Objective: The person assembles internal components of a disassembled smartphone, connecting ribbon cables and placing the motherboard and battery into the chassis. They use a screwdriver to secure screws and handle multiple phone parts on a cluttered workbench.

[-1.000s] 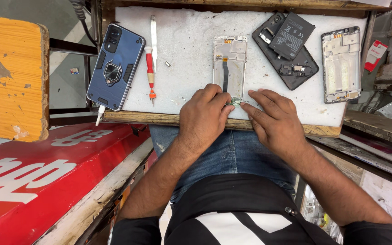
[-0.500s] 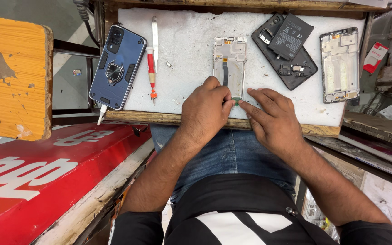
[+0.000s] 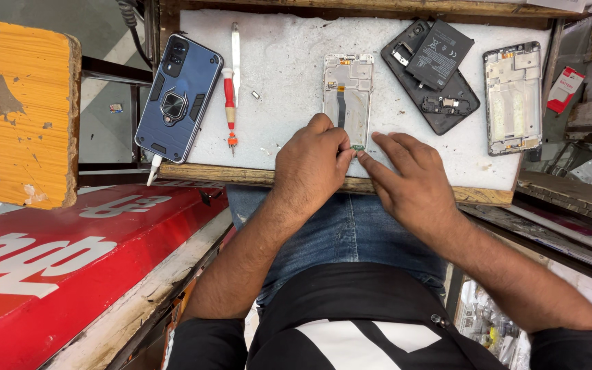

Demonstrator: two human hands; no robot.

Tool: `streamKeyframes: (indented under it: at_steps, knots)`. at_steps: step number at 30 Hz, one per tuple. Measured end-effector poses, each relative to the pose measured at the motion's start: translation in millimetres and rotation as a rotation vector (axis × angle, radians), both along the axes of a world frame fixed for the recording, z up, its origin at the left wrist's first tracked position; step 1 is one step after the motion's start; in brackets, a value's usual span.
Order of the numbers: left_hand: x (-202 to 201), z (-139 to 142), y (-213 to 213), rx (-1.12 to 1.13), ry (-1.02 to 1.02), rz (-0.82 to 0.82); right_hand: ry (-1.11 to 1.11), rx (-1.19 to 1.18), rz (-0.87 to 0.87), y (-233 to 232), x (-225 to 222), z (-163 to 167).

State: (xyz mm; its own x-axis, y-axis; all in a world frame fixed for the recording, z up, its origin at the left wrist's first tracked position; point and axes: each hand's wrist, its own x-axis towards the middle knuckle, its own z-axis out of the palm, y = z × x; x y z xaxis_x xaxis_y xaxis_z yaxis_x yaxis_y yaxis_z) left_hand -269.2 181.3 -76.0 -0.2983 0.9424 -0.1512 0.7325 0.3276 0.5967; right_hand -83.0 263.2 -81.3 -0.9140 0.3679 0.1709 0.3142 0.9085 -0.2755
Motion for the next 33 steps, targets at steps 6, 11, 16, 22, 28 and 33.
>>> streamKeyframes:
  at_steps: [6,11,16,22,28,33]
  knots:
    - [1,0,1,-0.003,-0.009,0.014,-0.18,0.204,0.062,-5,-6,14]
    - [-2,-2,-4,0.052,-0.021,0.013,-0.154,0.197,0.083,-4,-6,17]
    - [-5,-11,-15,0.226,-0.027,0.02,0.104,-0.174,-0.064,0,10,5]
    - [-13,-28,-28,0.41,-0.389,0.127,0.253,-0.388,-0.475,35,31,-4]
    - [-23,-31,-39,0.508,-0.622,0.232,0.087,-0.093,-0.383,90,12,16]
    - [-30,-36,-43,0.543,-0.768,0.243,-0.004,-0.086,-0.4,109,-7,21]
